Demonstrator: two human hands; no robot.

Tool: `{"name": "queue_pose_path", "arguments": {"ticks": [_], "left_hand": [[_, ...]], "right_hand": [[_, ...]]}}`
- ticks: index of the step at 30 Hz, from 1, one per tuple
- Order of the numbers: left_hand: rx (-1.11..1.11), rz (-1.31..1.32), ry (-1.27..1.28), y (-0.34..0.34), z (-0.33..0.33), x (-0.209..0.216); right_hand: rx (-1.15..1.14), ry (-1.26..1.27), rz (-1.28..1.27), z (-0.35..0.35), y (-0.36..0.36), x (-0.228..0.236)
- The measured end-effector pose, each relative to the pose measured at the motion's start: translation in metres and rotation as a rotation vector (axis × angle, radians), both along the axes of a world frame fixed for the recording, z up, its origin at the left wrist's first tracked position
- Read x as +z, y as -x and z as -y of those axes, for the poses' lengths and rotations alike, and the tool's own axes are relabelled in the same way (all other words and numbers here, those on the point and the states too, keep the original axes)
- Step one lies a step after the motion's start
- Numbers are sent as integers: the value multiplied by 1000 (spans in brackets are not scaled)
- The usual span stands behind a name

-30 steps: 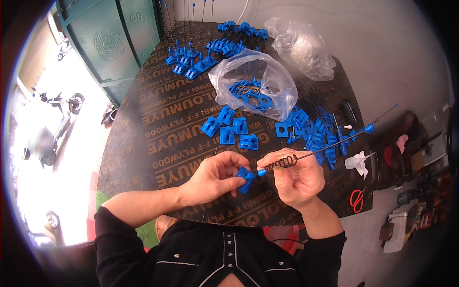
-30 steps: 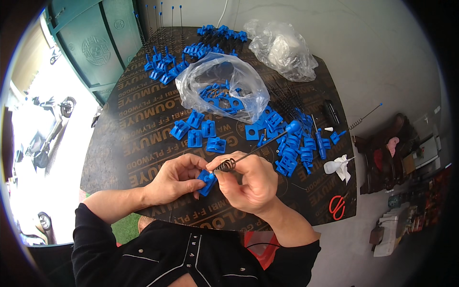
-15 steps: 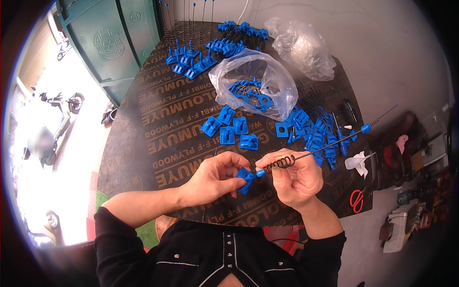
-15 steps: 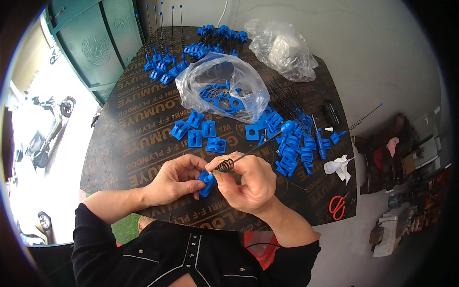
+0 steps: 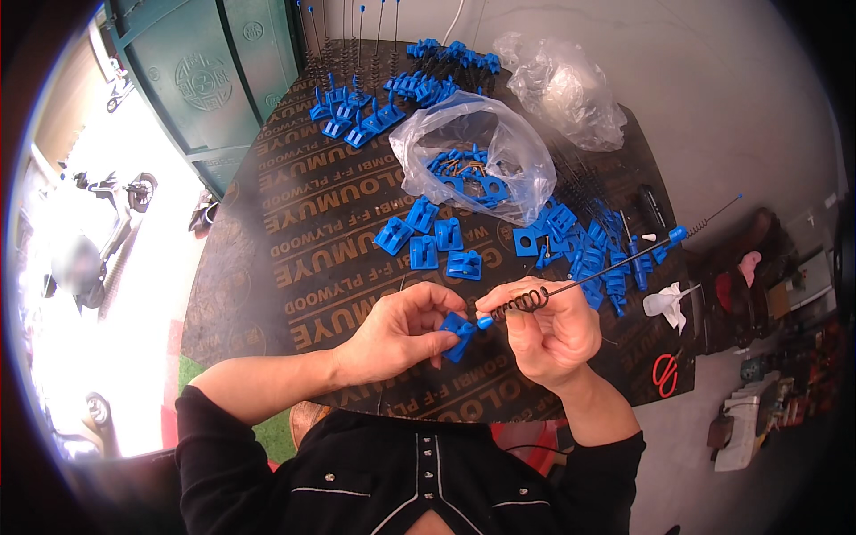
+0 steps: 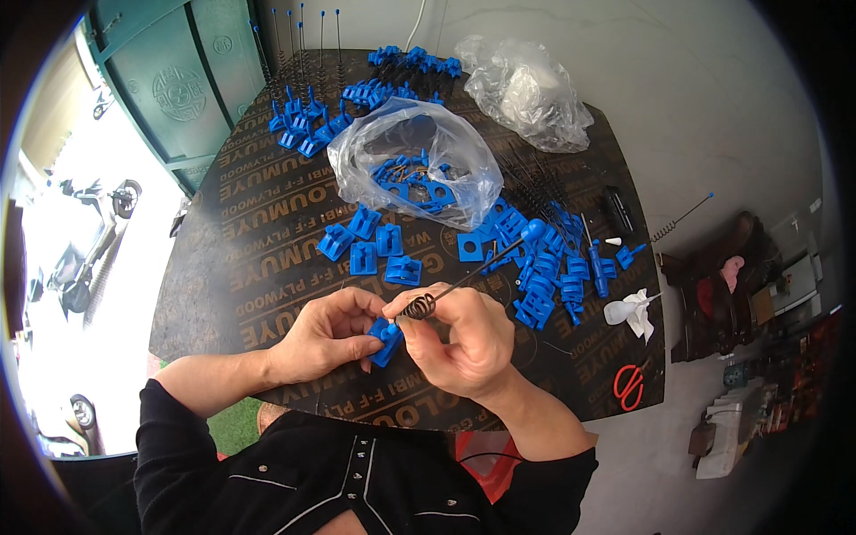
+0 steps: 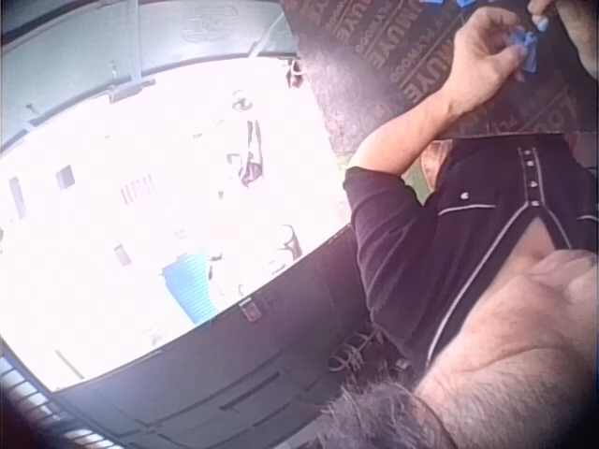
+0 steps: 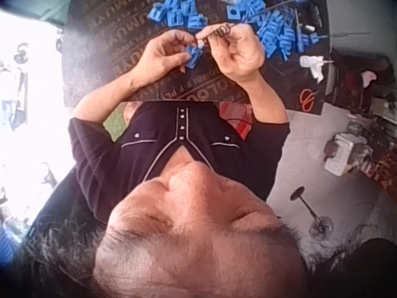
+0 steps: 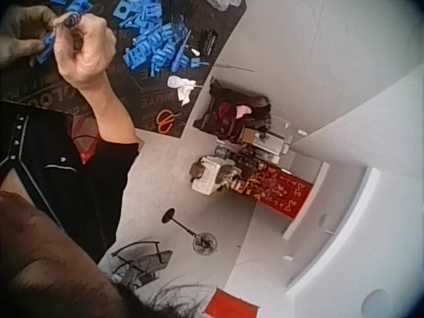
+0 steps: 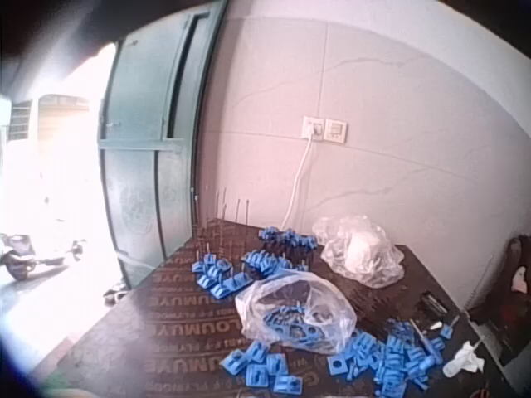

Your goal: The person assembles small electrical or mechanical components by gluing wires and springs into blue plastic housings with a glue bottle, then bonding them with a heated tool.

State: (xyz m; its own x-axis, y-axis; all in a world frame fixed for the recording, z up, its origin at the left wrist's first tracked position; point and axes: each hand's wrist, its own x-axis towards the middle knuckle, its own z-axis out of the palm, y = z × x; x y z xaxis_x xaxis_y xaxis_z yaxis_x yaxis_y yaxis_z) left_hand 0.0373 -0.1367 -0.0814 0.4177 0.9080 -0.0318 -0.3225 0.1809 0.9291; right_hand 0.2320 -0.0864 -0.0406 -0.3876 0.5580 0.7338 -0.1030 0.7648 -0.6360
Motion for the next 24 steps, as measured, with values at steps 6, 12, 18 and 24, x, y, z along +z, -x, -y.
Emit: {"name": "queue_pose_path", "arguments": {"ticks": [6, 12, 18, 24], "left_hand": [[8, -6, -3, 0, 0, 1], [20, -11, 15, 0, 0, 5], [32, 1, 23, 1, 1, 6], [41, 21, 13, 1, 1, 5]], "right_hand": [[4, 21, 1, 1, 1, 0], [-9, 15, 20, 0, 4, -6], [-23, 25, -3, 0, 6, -7], [-41, 49, -21, 2, 8, -8]]}}
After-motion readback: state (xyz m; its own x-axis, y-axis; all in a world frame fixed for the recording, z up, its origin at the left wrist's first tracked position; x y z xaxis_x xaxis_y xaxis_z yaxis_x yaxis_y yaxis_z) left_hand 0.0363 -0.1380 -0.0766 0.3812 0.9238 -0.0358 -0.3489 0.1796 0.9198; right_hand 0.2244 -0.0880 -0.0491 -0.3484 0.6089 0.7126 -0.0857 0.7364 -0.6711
